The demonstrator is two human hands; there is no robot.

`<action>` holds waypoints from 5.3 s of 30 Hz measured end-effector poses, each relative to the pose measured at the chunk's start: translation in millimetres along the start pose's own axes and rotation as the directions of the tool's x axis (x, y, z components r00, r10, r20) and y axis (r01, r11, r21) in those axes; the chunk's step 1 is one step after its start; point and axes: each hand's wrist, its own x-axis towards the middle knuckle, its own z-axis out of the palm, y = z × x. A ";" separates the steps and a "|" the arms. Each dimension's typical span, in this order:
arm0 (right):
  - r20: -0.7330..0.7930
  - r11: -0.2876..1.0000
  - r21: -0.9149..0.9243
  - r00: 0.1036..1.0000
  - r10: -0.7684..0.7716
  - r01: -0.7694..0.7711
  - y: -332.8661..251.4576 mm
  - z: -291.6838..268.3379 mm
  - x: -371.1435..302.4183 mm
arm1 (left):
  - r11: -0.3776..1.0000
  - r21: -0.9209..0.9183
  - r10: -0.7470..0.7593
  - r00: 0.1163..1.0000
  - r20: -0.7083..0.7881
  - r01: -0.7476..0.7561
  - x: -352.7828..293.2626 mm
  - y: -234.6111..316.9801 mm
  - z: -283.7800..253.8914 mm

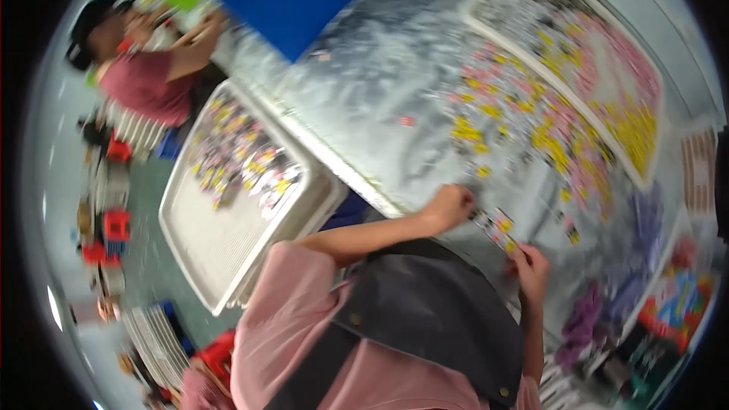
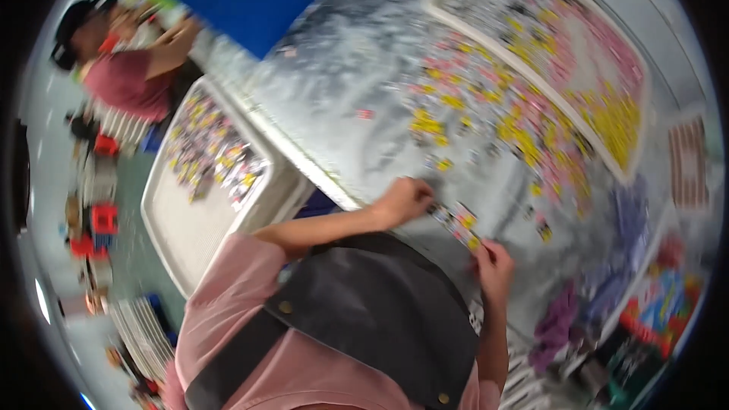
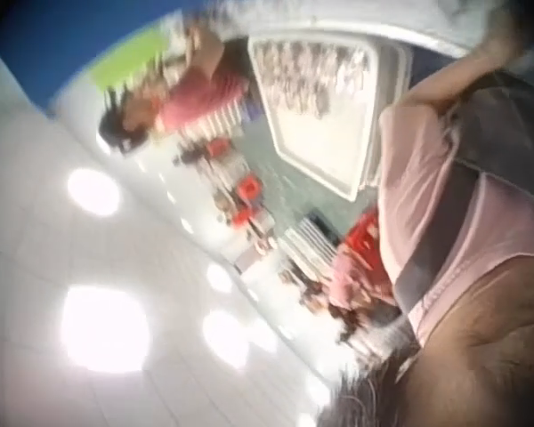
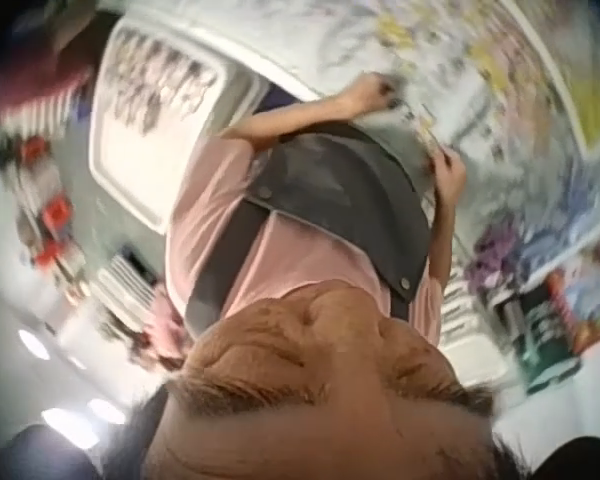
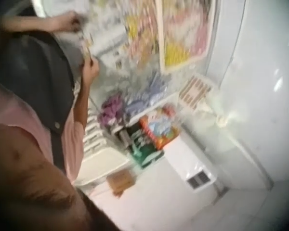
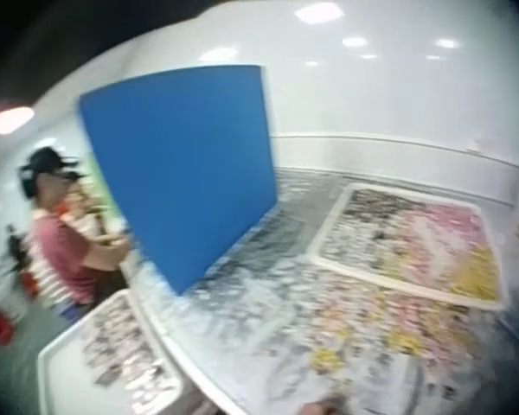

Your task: Manually sorting and packaging small colorful toy components into organized sets.

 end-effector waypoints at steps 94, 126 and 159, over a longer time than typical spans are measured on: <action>0.394 0.641 -0.104 0.623 -0.676 0.761 -108.9 288.9 181.1 | 0.609 0.557 0.114 0.632 -0.767 0.565 -289.6 -222.4 -336.1; 0.383 0.557 -0.141 0.564 -0.732 0.818 -103.7 284.0 174.9 | 0.538 0.290 -0.060 0.379 -0.923 0.791 -331.1 -268.2 -328.2; -0.633 0.686 -0.727 0.352 -0.690 0.037 32.7 -150.4 49.3 | 0.710 0.497 0.608 0.791 -0.075 -0.498 91.9 -15.8 -22.5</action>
